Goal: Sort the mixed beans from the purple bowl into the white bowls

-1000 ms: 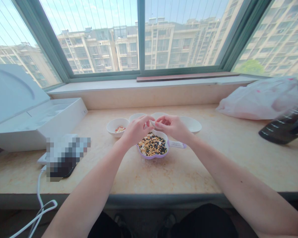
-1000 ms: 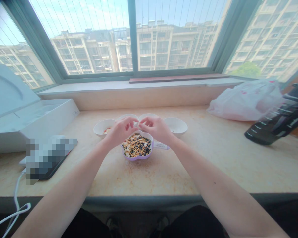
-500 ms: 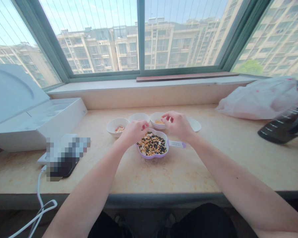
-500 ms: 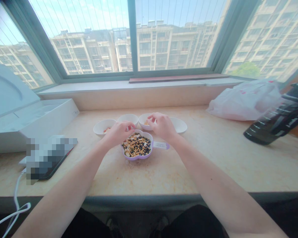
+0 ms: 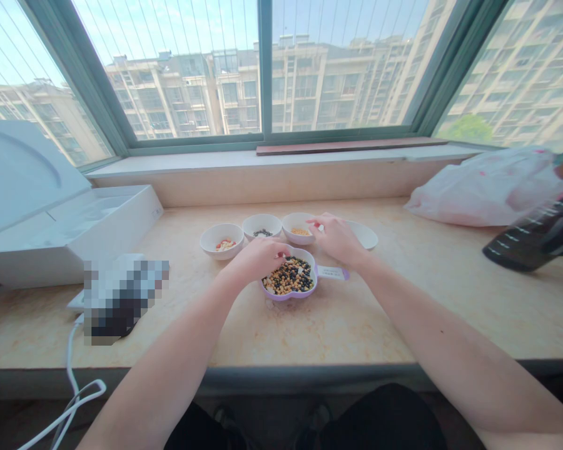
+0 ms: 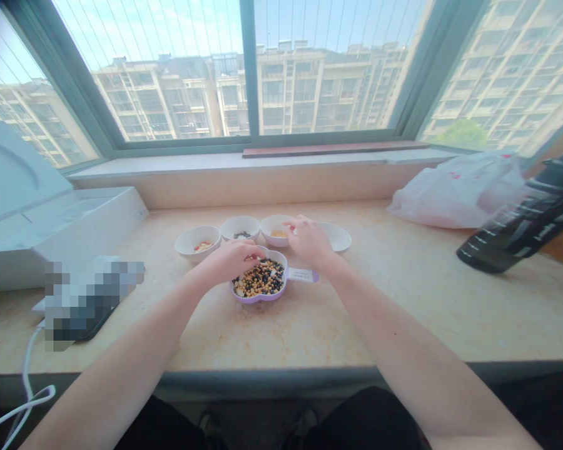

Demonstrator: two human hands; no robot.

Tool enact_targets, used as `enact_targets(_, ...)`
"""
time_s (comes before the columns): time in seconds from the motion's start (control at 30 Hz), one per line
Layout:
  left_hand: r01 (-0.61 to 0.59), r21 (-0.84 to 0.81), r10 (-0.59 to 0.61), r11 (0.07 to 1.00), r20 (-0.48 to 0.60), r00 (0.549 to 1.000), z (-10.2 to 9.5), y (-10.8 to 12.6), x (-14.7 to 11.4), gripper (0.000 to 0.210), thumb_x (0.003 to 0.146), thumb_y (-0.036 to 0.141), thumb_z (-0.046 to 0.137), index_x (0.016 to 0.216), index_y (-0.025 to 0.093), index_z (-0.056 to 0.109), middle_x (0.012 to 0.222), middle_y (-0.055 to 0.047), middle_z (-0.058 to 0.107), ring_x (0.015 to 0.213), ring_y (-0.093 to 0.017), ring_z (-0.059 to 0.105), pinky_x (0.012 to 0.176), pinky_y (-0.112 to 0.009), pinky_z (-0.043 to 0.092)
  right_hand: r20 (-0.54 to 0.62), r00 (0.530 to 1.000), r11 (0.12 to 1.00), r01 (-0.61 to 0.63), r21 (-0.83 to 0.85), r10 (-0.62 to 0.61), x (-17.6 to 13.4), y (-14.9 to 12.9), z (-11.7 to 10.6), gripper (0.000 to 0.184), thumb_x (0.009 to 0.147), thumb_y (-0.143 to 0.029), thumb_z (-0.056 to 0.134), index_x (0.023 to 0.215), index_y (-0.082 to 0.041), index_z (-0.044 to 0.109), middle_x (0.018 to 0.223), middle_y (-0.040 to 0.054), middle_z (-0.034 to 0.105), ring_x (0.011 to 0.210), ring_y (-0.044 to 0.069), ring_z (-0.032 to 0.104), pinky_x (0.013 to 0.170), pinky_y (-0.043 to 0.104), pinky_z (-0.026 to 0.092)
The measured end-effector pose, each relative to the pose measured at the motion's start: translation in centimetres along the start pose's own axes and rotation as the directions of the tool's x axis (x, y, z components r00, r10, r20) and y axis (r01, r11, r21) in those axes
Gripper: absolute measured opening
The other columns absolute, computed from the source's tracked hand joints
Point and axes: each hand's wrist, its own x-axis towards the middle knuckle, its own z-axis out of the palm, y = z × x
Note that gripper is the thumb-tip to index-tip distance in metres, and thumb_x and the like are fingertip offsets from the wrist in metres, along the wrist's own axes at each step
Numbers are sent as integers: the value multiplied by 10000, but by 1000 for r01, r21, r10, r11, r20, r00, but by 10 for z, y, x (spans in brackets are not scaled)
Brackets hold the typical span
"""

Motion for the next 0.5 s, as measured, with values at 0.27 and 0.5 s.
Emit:
enact_targets(0.27,-72,132,58,989,105,993,6,6,1,210,930,212,566,978,215,770,1072,-67,721,1066,-248,621,985,-404,432,-20,1000,1000,17,7,-17,-2,-6,0,213,926,-279,583,979,-178,763,1018,91,721,903,224,667,854,343,468)
enact_targets(0.5,-78,164,53,983,149,987,3,9,1,226,957,246,539,903,204,754,1037,-67,709,1057,-244,616,957,-403,446,-35,999,999,31,15,-31,-3,-10,0,201,922,-290,605,947,-183,773,952,78,722,837,211,662,815,335,473)
